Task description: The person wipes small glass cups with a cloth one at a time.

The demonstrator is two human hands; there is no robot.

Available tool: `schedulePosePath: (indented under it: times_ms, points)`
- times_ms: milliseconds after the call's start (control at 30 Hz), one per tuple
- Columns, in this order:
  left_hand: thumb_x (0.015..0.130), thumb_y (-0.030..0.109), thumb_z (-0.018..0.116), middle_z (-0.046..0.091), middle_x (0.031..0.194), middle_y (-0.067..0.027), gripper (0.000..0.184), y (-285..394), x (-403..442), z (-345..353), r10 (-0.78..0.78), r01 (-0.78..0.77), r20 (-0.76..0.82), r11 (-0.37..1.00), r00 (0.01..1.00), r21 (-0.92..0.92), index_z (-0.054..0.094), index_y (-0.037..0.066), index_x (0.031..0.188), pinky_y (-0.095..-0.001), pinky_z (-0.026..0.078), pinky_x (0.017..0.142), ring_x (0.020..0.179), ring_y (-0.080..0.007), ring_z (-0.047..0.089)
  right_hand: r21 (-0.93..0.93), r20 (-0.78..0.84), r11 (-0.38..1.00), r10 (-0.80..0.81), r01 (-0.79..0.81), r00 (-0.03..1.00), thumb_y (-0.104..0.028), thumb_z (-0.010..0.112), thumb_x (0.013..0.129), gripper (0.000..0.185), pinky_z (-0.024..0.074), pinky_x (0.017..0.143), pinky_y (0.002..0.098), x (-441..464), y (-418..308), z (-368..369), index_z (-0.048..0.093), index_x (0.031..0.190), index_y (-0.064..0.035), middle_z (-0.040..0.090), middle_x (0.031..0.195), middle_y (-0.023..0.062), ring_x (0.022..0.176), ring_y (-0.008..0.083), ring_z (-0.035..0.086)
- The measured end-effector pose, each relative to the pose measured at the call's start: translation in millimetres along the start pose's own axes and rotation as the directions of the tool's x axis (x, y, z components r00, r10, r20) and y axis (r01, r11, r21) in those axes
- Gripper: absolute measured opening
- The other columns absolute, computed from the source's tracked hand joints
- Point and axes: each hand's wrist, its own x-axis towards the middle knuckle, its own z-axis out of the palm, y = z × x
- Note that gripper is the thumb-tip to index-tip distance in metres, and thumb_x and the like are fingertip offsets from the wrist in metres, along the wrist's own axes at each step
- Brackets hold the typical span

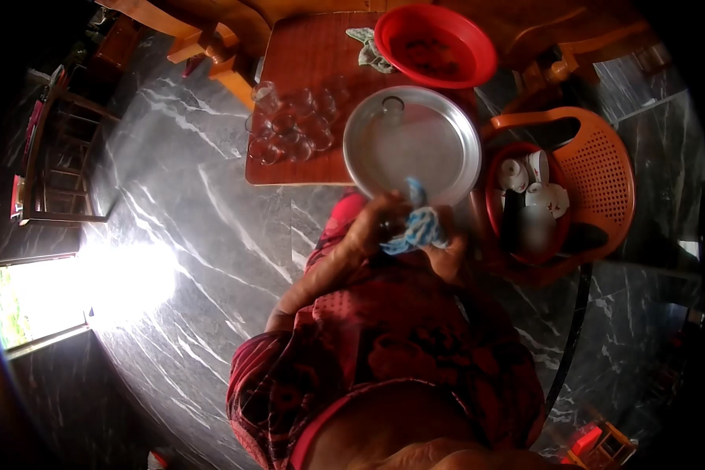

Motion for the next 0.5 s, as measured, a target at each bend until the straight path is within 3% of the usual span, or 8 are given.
schedulePosePath:
  times_ms: [67, 133, 200, 233, 267, 333, 367, 500]
  points:
    - [0.089, 0.035, 0.058, 0.062, 0.096, -0.0031, 0.032, -8, 12, -13, 0.175, -0.182, 0.286, 0.983, 0.942, -0.002, 0.059, 0.008, 0.105, -0.0276, 0.047, 0.069, 0.081, -0.0134, 0.057, 0.131, -0.055, 0.983, 0.135, -0.127, 0.989, -0.004, 0.073, 0.078, 0.023, 0.0476, 0.082, 0.0318, 1, -2, 4, 0.063, 0.099, -0.0047, 0.063, 0.095, 0.0050, 0.091, 0.0176, 0.060]
    - [0.090, 0.033, 0.058, 0.059, 0.089, -0.0016, 0.029, -3, 1, -5, 0.288, -0.340, 0.289, 0.928, 0.913, 0.150, 0.058, 0.007, 0.102, -0.0267, 0.045, 0.065, 0.075, -0.0122, 0.054, 0.374, -0.055, 0.855, 0.408, -0.360, 0.911, 0.000, 0.073, 0.078, 0.023, 0.0481, 0.079, 0.0271, 13, -24, 7, 0.063, 0.098, -0.0044, 0.062, 0.091, 0.0002, 0.087, 0.0099, 0.057]
    - [0.091, 0.028, 0.058, 0.053, 0.076, 0.0014, 0.024, 2, -9, 3, 0.480, -0.592, 0.349, 0.683, 0.805, 0.427, 0.056, 0.005, 0.096, -0.0248, 0.040, 0.057, 0.062, -0.0097, 0.049, 0.338, -0.068, 0.874, 0.393, -0.350, 0.917, -0.002, 0.072, 0.079, 0.022, 0.0484, 0.077, 0.0261, 17, -29, 7, 0.063, 0.099, -0.0038, 0.062, 0.091, -0.0003, 0.084, 0.0080, 0.056]
    - [0.090, 0.024, 0.058, 0.056, 0.075, -0.0031, 0.023, 2, -7, 2, 0.596, -0.732, 0.446, 0.416, 0.668, 0.540, 0.056, 0.003, 0.100, -0.0293, 0.044, 0.055, 0.059, -0.0169, 0.054, 0.286, -0.082, 0.883, 0.410, -0.372, 0.909, -0.004, 0.072, 0.081, 0.021, 0.0480, 0.077, 0.0256, 17, -26, 6, 0.063, 0.100, -0.0039, 0.063, 0.090, -0.0001, 0.084, 0.0084, 0.056]
    - [0.090, 0.024, 0.058, 0.056, 0.075, -0.0031, 0.023, 2, -9, 3, 0.595, -0.732, 0.447, 0.416, 0.668, 0.540, 0.056, 0.003, 0.100, -0.0293, 0.044, 0.055, 0.059, -0.0169, 0.054, 0.233, -0.098, 0.889, 0.424, -0.394, 0.900, -0.007, 0.071, 0.082, 0.021, 0.0477, 0.076, 0.0252, 17, -24, 5, 0.062, 0.101, -0.0040, 0.063, 0.090, 0.0000, 0.084, 0.0089, 0.057]
    - [0.086, 0.022, 0.060, 0.060, 0.078, -0.0116, 0.028, 6, -22, 12, 0.647, -0.671, 0.589, -0.158, 0.484, 0.724, 0.056, 0.003, 0.104, -0.0355, 0.048, 0.060, 0.068, -0.0271, 0.061, 0.240, -0.086, 0.871, 0.459, -0.428, 0.885, -0.009, 0.069, 0.083, 0.021, 0.0475, 0.076, 0.0251, 20, -27, 3, 0.062, 0.102, -0.0040, 0.063, 0.090, 0.0003, 0.084, 0.0092, 0.057]
    - [0.080, 0.021, 0.063, 0.061, 0.085, -0.0185, 0.036, 12, -29, 17, 0.583, -0.621, 0.632, -0.259, 0.510, 0.740, 0.056, 0.002, 0.110, -0.0402, 0.050, 0.065, 0.079, -0.0338, 0.063, 0.247, -0.069, 0.851, 0.492, -0.463, 0.868, -0.011, 0.068, 0.085, 0.021, 0.0473, 0.076, 0.0250, 22, -28, 2, 0.062, 0.103, -0.0040, 0.063, 0.090, 0.0006, 0.084, 0.0094, 0.057]
    - [0.080, 0.027, 0.067, 0.061, 0.093, -0.0180, 0.045, 9, -25, 16, 0.556, -0.620, 0.652, -0.284, 0.515, 0.731, 0.053, 0.000, 0.113, -0.0421, 0.051, 0.069, 0.084, -0.0355, 0.062, 0.612, 0.050, 0.603, 0.617, -0.512, 0.786, -0.011, 0.064, 0.085, 0.022, 0.0476, 0.075, 0.0262, 25, -23, 0, 0.060, 0.105, -0.0026, 0.063, 0.093, 0.0030, 0.085, 0.0110, 0.059]
